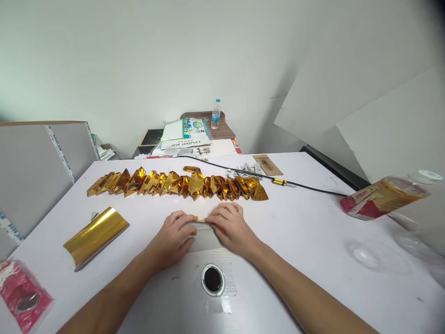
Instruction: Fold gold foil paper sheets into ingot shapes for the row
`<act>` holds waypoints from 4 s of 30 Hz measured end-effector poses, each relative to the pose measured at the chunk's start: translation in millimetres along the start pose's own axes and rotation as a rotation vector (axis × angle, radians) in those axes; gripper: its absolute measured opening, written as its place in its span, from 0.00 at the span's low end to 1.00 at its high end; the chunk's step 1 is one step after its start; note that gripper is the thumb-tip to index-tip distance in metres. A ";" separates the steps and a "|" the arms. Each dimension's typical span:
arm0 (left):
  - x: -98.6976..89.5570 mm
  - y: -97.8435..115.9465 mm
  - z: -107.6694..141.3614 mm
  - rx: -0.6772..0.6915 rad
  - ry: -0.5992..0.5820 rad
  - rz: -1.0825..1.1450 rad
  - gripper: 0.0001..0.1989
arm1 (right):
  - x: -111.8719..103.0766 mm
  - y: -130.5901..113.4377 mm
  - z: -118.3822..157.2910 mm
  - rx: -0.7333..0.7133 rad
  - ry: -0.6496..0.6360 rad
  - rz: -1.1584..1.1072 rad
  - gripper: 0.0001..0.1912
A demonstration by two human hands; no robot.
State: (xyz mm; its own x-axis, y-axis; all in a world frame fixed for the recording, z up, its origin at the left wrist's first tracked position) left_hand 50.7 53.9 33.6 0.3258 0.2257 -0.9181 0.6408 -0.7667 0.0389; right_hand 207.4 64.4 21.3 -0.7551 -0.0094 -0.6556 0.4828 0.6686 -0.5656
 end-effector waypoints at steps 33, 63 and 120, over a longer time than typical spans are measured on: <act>-3.6 -3.3 -0.1 0.021 -0.146 0.035 0.17 | -6.6 10.9 5.0 0.212 -0.172 -0.153 0.07; 15.9 1.0 -5.1 -0.137 -0.063 -0.071 0.11 | 22.8 -12.2 -0.1 0.021 -0.057 -0.140 0.09; 27.1 -27.5 1.2 -0.514 -0.003 0.122 0.11 | 30.8 -41.7 1.2 -0.191 -0.090 0.180 0.10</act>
State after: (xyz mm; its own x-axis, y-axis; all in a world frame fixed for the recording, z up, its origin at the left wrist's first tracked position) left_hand 41.1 80.4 7.1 0.4173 0.1508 -0.8962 0.8569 -0.3937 0.3328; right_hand 164.6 35.4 24.1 -0.6184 0.0618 -0.7834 0.5065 0.7936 -0.3372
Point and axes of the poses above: each hand's wrist, its own z-axis away from the middle knuckle, its own x-axis out of the palm, y = z × x, the point moved 9 cm from there along -z, towards the middle knuckle, and after that the axes turned 15 degrees about -z, right-handed, at the moved point
